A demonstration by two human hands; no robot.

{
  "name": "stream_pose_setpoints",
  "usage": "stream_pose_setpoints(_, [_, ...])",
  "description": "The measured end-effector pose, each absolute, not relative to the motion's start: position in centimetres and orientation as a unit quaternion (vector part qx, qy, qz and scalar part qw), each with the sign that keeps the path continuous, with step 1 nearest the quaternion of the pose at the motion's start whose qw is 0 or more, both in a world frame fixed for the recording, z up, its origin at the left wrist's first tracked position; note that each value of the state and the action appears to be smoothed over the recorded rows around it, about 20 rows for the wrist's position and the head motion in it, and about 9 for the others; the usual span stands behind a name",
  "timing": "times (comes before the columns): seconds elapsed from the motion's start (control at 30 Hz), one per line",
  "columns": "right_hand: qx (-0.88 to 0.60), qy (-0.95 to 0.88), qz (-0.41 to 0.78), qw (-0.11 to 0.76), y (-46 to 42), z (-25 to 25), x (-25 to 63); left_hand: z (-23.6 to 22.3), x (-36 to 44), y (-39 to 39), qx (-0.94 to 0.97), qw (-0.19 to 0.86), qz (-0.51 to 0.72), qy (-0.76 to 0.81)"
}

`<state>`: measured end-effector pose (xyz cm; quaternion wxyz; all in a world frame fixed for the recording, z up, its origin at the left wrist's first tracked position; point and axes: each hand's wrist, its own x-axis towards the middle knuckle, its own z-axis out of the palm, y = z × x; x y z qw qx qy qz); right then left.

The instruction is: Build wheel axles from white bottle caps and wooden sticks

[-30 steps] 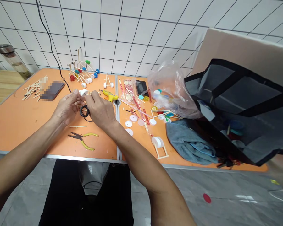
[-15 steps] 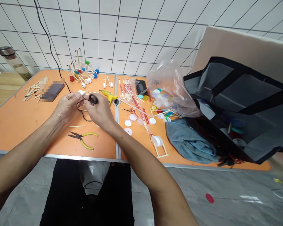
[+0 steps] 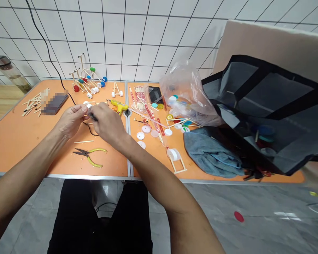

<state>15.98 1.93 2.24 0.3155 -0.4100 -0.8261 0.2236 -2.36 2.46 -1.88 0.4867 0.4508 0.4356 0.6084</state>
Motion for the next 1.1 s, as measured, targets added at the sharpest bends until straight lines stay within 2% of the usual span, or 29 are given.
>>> stream_pose_setpoints(0.07, [-0.411,-0.873,0.102,0.243,1.4,2.2,15.7,-1.9,-2.4,2.5,0.442,0.492,0.607,0.441])
stream_pose_setpoints(0.13, [-0.406,-0.874,0.105,0.244,1.3,2.2,15.6,-1.7,-2.3,2.3,0.443,0.493,0.614,0.43])
stream_pose_setpoints(0.2, [-0.4,-0.826,0.232,0.322,1.7,2.3,15.8,-1.4,-2.1,2.1,0.45,0.487,0.626,0.411])
stream_pose_setpoints(0.27, [-0.388,-0.723,0.427,0.379,2.4,2.4,16.2,-1.0,-1.7,1.8,0.45,0.488,0.633,0.397])
stream_pose_setpoints(0.33, [-0.362,-0.619,0.593,0.366,2.9,2.7,16.8,-0.6,-1.4,1.5,0.437,0.502,0.634,0.393])
stream_pose_setpoints(0.4, [-0.342,-0.566,0.658,0.359,3.1,3.1,17.3,-0.3,-1.3,1.4,0.424,0.518,0.63,0.394])
stream_pose_setpoints(0.67, [-0.414,-0.617,0.532,0.405,1.8,3.6,16.4,-0.5,-1.9,1.5,0.433,0.528,0.612,0.398])
stream_pose_setpoints(0.97, [-0.42,-0.64,0.52,0.379,1.3,3.8,16.4,0.1,-3.2,2.1,0.339,0.557,0.653,0.386])
stream_pose_setpoints(1.1, [-0.39,-0.702,0.416,0.427,1.1,2.9,16.4,0.4,-3.3,2.0,0.322,0.568,0.654,0.381])
